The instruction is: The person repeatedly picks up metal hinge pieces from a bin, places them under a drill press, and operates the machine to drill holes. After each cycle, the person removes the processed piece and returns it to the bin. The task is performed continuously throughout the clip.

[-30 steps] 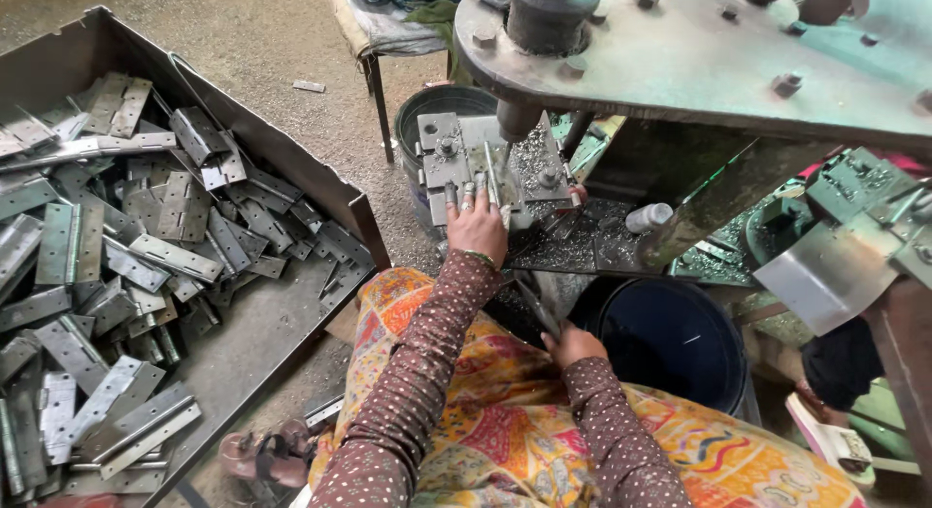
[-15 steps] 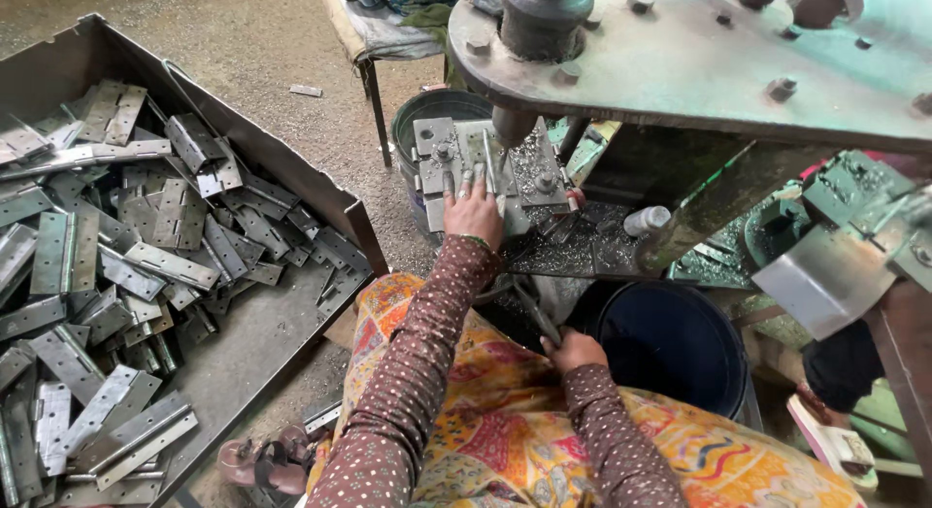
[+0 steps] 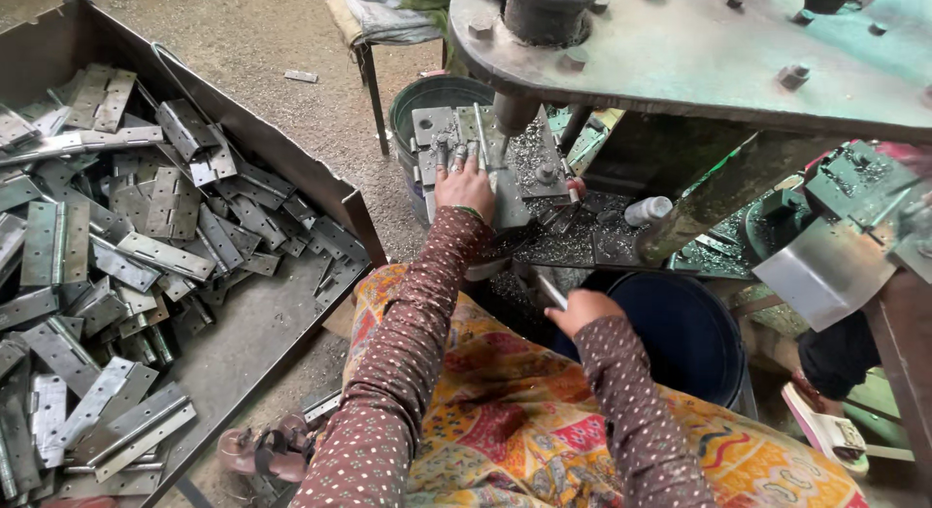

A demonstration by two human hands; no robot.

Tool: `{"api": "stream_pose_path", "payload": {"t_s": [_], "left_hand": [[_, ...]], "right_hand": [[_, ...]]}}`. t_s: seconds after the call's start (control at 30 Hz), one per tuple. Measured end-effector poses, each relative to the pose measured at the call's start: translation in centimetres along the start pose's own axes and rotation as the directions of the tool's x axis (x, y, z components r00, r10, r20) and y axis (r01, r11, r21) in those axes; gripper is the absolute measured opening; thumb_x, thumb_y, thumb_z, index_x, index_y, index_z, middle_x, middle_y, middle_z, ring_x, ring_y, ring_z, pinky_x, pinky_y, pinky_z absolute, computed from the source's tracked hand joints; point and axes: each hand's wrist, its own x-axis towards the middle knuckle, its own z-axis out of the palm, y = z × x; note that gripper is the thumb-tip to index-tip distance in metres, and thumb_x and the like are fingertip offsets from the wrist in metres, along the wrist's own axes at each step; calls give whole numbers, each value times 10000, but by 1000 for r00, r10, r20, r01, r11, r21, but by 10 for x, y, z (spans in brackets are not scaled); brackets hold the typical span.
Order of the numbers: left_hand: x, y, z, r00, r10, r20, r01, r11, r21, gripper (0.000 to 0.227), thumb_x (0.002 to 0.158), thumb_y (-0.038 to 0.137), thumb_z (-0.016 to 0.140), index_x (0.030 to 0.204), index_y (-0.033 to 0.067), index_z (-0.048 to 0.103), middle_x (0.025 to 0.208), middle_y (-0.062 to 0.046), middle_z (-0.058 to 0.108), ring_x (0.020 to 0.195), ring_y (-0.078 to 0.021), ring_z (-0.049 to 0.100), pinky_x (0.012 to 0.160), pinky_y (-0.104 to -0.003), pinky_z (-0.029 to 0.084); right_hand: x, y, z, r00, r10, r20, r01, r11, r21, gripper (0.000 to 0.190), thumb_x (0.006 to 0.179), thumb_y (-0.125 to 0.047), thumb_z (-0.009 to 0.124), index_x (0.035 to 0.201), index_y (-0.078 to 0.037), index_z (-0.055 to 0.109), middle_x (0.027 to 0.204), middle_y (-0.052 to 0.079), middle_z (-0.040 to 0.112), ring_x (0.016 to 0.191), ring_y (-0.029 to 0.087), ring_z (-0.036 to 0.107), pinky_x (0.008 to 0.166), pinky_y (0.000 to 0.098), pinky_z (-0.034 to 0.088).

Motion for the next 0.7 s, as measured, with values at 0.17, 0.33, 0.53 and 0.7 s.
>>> {"api": "stream_pose_path", "payload": {"t_s": [0.17,0.33,0.53,0.7], "left_hand": [[7,-6,-4,991,81,-103,-77,996,45,328,979,240,463,1164,68,672,1494,-126,439,1316,-286,501,1129,-539,260],[3,-7,-9,995,84,-53,-78,992,96,290,1000,199,476,1171,94,685,1488,-104,492,1283,-222,565,1211,-528,240],[-17,1,-21,993,109,42,-112,990,83,306,998,224,474,1167,79,685,1570,-124,399,1272,-226,556,1213,-498,155],[-94,28,1,961,235,-143,-206,959,193,495,943,356,452,1320,69,596,1473,-163,435,1373,-286,322,1179,-552,94]], "right_hand": [[9,27,91,968,-46,-247,105,967,230,495,800,-538,694,1041,-108,740,914,214,719,893,410,685,793,496,543],[16,29,98,990,-58,-128,93,954,285,507,808,-553,677,1050,-112,740,940,205,720,899,426,676,800,512,530],[-28,-5,11,984,28,-177,-9,994,110,539,907,-622,607,1030,-102,675,887,139,736,853,335,714,761,454,537],[-51,-22,-25,826,-42,-562,233,933,273,384,904,-473,630,958,-95,666,951,82,702,812,299,682,703,424,534]]}}
